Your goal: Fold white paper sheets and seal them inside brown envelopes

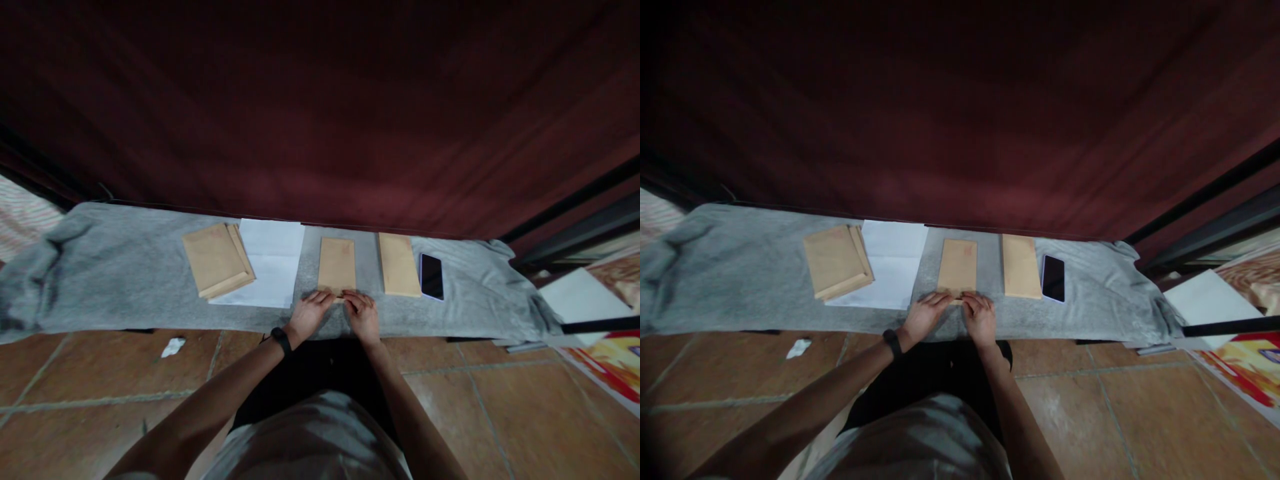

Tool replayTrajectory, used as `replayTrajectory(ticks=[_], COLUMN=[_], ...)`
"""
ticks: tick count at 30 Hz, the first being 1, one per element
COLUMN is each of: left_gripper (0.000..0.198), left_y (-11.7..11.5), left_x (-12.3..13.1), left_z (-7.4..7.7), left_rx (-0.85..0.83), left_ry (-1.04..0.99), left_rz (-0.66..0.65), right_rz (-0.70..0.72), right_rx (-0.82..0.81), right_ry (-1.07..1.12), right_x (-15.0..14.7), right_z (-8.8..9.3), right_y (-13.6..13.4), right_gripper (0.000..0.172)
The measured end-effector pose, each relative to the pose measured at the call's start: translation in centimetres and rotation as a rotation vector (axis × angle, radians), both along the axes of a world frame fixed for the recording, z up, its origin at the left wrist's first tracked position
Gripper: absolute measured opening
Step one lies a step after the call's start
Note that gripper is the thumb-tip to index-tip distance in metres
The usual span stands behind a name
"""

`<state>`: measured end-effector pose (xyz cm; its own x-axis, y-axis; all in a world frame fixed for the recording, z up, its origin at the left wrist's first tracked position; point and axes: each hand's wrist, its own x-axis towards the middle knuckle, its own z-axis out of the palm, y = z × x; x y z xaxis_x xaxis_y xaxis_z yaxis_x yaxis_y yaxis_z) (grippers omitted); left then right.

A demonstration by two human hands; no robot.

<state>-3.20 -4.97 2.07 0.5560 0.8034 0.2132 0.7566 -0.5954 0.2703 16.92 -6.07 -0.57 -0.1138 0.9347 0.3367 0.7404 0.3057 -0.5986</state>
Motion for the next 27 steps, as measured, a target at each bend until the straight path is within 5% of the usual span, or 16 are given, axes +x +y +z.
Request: replayTrajectory(ticks=[13, 27], left_gripper=[0.037, 0.045], left_y=[-0.3, -1.3], left_x=[0.6, 0.8], left_z=[0.5, 0.5], left_rx=[0.124, 0.049], left_ry=[0.212, 0.249], left_rz=[-0.103, -0.131], right_rz=[-0.008, 0.025], right_rx=[0.006, 0.007], right_ry=[-0.063, -0.239], right_x=[-0.7, -2.7], right_z=[0.4, 0.1], right_y=[-0.6, -4.2], right_gripper=[0.032, 0.046])
